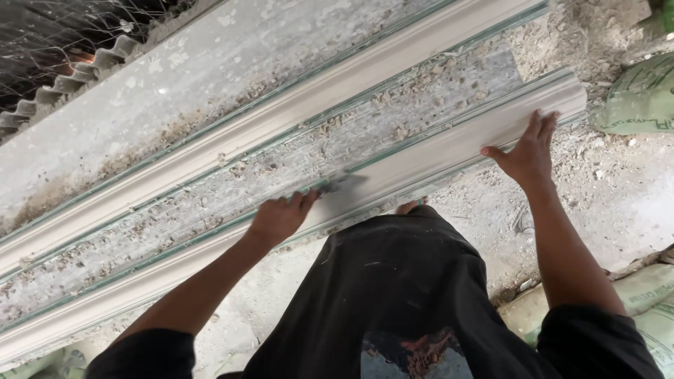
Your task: The person scrapes the surface of long white molding pieces using a metal scraper. They work on several pieces laid out on a dusty floor, moving from one piece to another and occasionally repositioning the molding to access different areas.
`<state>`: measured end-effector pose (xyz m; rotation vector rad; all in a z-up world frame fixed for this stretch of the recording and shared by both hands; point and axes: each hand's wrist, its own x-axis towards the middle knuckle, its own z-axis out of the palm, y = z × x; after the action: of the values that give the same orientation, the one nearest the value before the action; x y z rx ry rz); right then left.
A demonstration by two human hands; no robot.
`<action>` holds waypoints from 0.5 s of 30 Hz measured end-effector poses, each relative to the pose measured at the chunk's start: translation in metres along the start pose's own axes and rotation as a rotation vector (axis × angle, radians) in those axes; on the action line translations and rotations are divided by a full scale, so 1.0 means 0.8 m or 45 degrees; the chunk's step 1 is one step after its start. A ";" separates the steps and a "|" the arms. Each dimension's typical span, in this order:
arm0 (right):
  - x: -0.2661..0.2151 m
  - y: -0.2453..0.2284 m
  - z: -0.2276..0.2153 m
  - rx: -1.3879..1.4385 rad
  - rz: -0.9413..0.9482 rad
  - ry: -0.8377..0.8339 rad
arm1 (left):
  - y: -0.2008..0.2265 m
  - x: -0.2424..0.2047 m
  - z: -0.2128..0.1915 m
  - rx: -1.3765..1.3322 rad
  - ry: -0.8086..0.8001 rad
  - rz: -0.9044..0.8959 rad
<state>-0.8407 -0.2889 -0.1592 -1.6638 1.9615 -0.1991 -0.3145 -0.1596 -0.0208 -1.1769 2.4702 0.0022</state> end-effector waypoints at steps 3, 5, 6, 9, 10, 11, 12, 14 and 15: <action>-0.002 -0.002 -0.002 -0.020 -0.019 0.011 | 0.041 0.105 -0.021 -0.141 0.013 -0.032; -0.003 -0.009 -0.006 -0.036 0.012 0.003 | 0.079 0.206 -0.053 -0.487 -0.017 -0.053; -0.005 -0.015 -0.010 -0.040 0.017 0.008 | 0.101 0.259 -0.054 -0.489 -0.013 -0.047; -0.012 -0.027 -0.021 -0.057 0.062 -0.035 | 0.157 0.389 -0.051 -0.599 0.299 -0.023; -0.014 -0.028 -0.024 -0.063 0.063 -0.036 | 0.165 0.415 -0.046 -0.525 0.366 -0.031; -0.014 -0.031 -0.025 -0.066 0.062 -0.037 | 0.171 0.440 -0.040 -0.448 0.432 -0.041; -0.015 -0.026 -0.026 -0.069 0.063 -0.036 | 0.156 0.425 -0.048 -0.450 0.435 -0.040; -0.021 -0.017 -0.025 -0.124 0.031 -0.046 | 0.128 0.389 -0.061 -0.582 0.184 -0.055; -0.020 -0.014 -0.020 -0.117 0.024 -0.049 | 0.105 0.338 -0.060 -0.575 0.180 -0.062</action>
<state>-0.8380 -0.2797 -0.1355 -1.6928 1.9839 -0.0705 -0.5469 -0.3150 -0.0869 -1.4583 2.6457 0.5030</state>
